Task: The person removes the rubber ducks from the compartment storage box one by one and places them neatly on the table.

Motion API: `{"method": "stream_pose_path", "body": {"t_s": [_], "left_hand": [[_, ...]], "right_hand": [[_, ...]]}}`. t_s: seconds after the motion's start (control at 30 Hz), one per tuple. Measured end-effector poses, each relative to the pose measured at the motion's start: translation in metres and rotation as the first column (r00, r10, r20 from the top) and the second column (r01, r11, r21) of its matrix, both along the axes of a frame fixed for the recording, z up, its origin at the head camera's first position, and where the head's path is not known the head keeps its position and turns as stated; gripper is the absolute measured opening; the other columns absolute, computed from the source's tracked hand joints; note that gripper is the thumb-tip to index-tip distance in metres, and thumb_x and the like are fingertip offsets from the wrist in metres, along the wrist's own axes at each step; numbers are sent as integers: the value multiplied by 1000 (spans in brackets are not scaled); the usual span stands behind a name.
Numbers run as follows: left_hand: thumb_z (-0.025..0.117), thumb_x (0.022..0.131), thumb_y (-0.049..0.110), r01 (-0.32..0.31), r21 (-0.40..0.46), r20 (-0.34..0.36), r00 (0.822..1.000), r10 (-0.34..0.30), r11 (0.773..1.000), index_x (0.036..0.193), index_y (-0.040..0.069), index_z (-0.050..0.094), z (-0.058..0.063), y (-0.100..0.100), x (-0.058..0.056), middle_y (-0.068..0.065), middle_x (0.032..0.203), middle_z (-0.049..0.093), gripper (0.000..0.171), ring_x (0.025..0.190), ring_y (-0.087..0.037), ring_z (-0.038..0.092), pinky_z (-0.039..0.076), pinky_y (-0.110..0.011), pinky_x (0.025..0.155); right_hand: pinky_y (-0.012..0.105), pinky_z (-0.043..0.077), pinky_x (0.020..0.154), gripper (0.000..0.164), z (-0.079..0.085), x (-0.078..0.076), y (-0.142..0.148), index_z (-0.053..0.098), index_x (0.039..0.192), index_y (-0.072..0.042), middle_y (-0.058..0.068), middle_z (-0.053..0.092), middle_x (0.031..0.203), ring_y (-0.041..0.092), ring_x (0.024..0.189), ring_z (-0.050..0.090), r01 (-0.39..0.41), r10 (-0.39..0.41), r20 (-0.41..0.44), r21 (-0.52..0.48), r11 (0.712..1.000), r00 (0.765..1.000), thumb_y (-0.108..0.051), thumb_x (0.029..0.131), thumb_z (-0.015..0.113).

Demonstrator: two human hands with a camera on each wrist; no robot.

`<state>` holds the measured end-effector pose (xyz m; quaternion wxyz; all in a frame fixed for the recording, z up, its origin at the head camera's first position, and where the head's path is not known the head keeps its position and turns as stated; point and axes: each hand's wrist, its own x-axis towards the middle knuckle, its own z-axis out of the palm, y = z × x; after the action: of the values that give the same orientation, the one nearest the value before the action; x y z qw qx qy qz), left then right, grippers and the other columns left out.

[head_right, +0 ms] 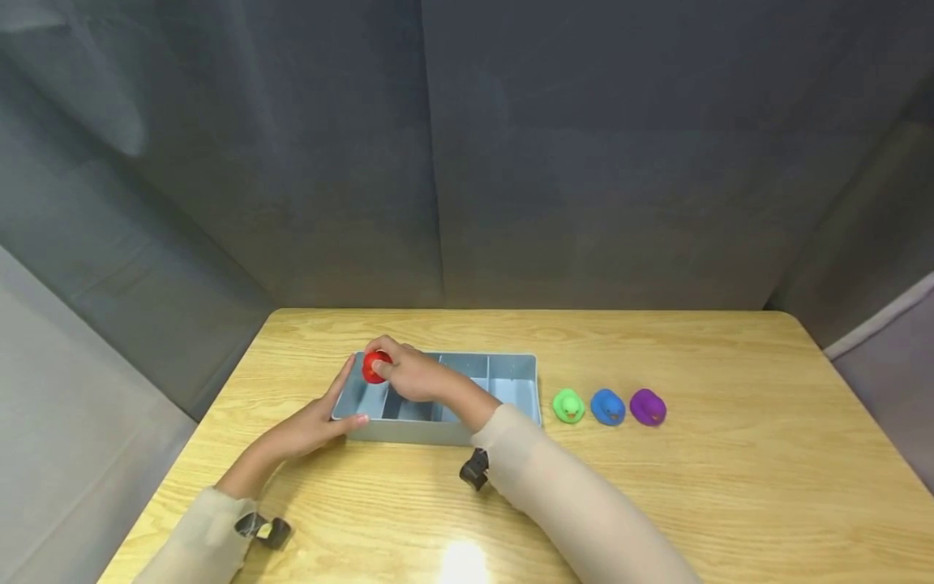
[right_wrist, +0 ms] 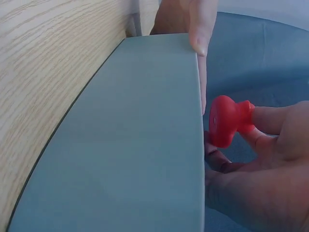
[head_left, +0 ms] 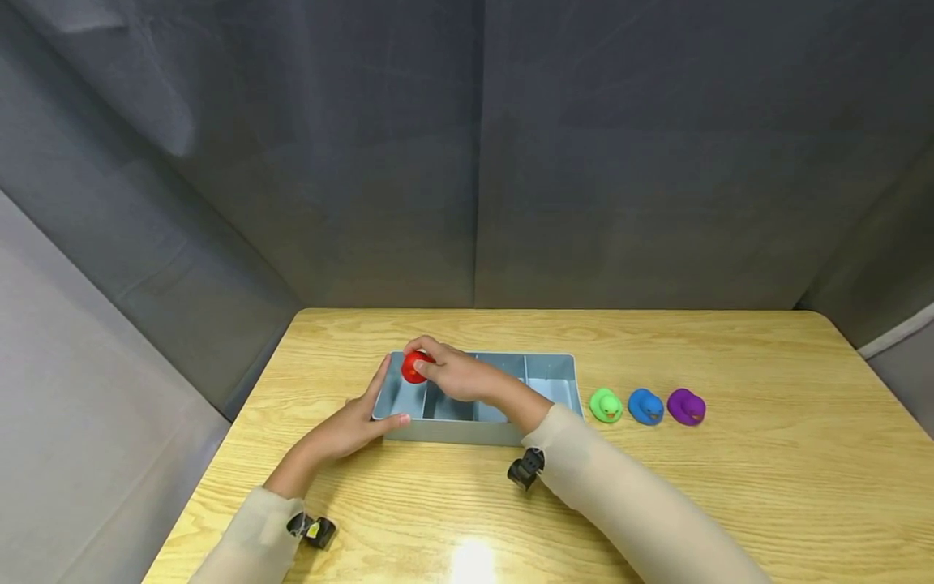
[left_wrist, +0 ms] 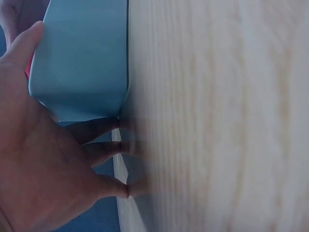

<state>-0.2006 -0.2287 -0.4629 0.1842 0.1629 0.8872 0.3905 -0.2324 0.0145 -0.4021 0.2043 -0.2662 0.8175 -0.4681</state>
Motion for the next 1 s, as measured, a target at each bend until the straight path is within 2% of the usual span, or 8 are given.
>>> {"method": "stream_pose_path", "body": {"t_s": [0.13,0.23,0.3,0.4,0.53,0.63,0.83,1.0], "left_hand": [[69,97,51,-4,-2,8,1000,5,1000,162,41,-17,-2,1,-1,-16,171,15,108,135,-40,46,41,-57,108],[68,96,54,-13,-8,15,1000,13,1000,162,42,-17,-3,2,-2,-16,172,11,108,147,-44,34,33,-63,116],[67,96,55,-19,-13,21,1000,19,1000,162,42,-17,-3,3,-3,-16,172,9,108,152,-46,27,27,-66,118],[67,96,56,-22,-15,22,999,23,1000,162,41,-17,-3,3,-3,-18,172,11,108,151,-47,29,27,-66,118],[67,97,55,-20,-19,17,1000,20,1000,163,41,-17,-3,4,-2,-20,171,14,107,147,-46,36,32,-64,116],[66,97,56,-22,-27,13,1000,22,999,162,42,-17,-3,5,-3,-20,171,15,107,145,-44,39,34,-63,115],[66,97,55,-20,-20,19,1000,20,1000,162,42,-17,-3,4,-3,-21,170,17,106,141,-43,43,37,-61,113],[66,98,54,-23,-14,24,999,23,1000,162,42,-17,-3,2,-2,-22,169,17,105,141,-42,44,38,-60,113]], "right_hand": [[41,48,89,35,2,1,4,48,144,-9,10,60,125,34,113,57,16,-13,67,-49,999,998,-21,112,44],[41,53,88,34,1,0,8,49,143,-8,12,59,128,33,111,57,66,-44,179,-122,990,983,-19,111,46],[41,56,89,36,0,-1,12,48,145,-6,14,57,131,33,112,57,114,-58,276,-188,976,959,-18,111,47],[38,58,92,38,-6,-2,17,47,145,0,17,55,134,32,114,58,180,-48,408,-291,940,912,-13,110,49],[34,59,89,40,-14,-4,23,48,144,4,19,55,132,28,108,59,228,-25,483,-365,903,875,-5,105,56],[32,59,88,40,-19,-4,24,51,138,4,18,56,129,26,101,62,242,-45,464,-374,895,885,-2,101,63],[39,60,90,32,-26,0,21,59,128,-1,18,59,122,26,96,69,259,-136,345,-341,904,929,-5,98,70],[40,61,88,35,-29,5,18,61,131,-1,18,60,121,26,95,70,287,-184,300,-348,893,936,-8,99,70]]}}
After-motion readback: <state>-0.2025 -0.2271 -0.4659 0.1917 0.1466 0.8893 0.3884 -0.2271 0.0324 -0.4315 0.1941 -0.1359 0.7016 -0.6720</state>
